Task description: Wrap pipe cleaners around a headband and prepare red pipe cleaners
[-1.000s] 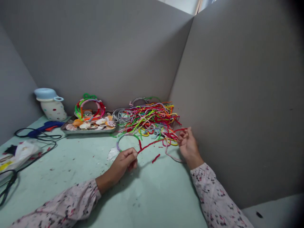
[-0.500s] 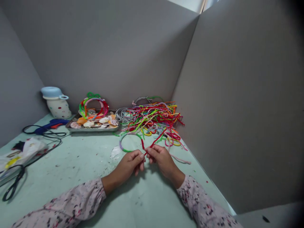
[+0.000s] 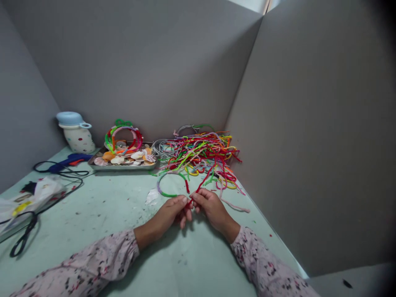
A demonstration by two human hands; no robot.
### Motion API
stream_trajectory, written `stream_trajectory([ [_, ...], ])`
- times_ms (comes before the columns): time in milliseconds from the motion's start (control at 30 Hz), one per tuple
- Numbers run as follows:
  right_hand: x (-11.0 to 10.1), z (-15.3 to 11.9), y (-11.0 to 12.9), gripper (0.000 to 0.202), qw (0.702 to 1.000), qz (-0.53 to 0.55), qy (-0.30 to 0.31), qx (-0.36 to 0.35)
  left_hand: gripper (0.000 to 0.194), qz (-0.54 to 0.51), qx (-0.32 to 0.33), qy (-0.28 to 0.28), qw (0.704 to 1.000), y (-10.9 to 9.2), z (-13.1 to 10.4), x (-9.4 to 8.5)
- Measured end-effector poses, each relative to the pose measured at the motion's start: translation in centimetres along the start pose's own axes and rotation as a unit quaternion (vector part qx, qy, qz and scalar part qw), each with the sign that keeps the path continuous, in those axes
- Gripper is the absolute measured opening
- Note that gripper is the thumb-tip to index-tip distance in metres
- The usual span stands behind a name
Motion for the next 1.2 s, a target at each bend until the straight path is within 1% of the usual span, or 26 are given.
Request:
stream_trajectory([
  [133,0.0,-0.1,-0.1,0.029,1.0,-0.016,-0.009,-0.011,0.033,-0.013,-0.017,0.007,1.0,0.6,0.3,-0.1],
  [233,-0.2,-0.1,-0.3,0.029,1.0,0.009,-0.016,-0.015,0.033,0.008,-0.027,0.003,1.0,0.8,0.3,-0.2],
  [367,-0.4,0.0,-0.4,0.028,0.997,0.069,-0.035,-0.016,0.035,0.078,0.011,-0.053,0.995,-0.1,0.2,-0.6],
  [433,-0.3,0.0,-0.3,0.027,0.995,0.091,-0.04,-0.016,0.035,0.073,0.021,-0.07,0.995,-0.6,0.0,-0.7],
  [500,-0.2,0.0,-0.2,0.026,0.996,0.088,-0.029,-0.013,0.034,0.034,0.017,-0.056,0.998,-0.6,0.0,-0.5],
  [567,0.1,0.0,-0.3,0.027,0.998,0.064,-0.006,-0.006,0.035,-0.022,0.006,-0.028,0.999,-0.5,0.1,-0.2],
  [633,0.3,-0.1,-0.4,0.029,0.999,0.04,0.016,0.001,0.037,-0.076,-0.007,-0.003,0.997,-0.2,0.2,0.1],
  [700,0.3,-0.1,-0.5,0.03,0.999,0.029,0.024,0.001,0.035,-0.109,-0.018,0.008,0.994,0.0,0.3,0.1],
  [800,0.0,-0.1,-0.4,0.029,0.999,0.041,0.013,-0.004,0.028,-0.103,-0.038,0.016,0.994,0.2,0.2,0.1],
  [900,-0.2,0.0,-0.2,0.029,0.999,0.053,-0.008,-0.007,0.026,-0.078,-0.054,0.017,0.995,0.3,0.0,0.0],
  [1067,-0.6,0.0,-0.1,0.027,0.998,0.052,-0.026,-0.019,0.025,-0.077,-0.054,0.019,0.995,0.4,-0.1,0.0],
  [1200,-1.1,0.1,-0.2,0.027,0.997,0.038,-0.045,-0.041,0.023,-0.086,-0.05,0.02,0.995,0.7,0.0,0.1],
])
Point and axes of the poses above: each hand's wrist, its own z-axis towards the middle knuckle, its own x-axis out of the palm, y = z × x, the point moved 6 cm from there along z, towards the middle knuckle, and after that the axes turned 14 degrees about z, right-handed, at the moved point
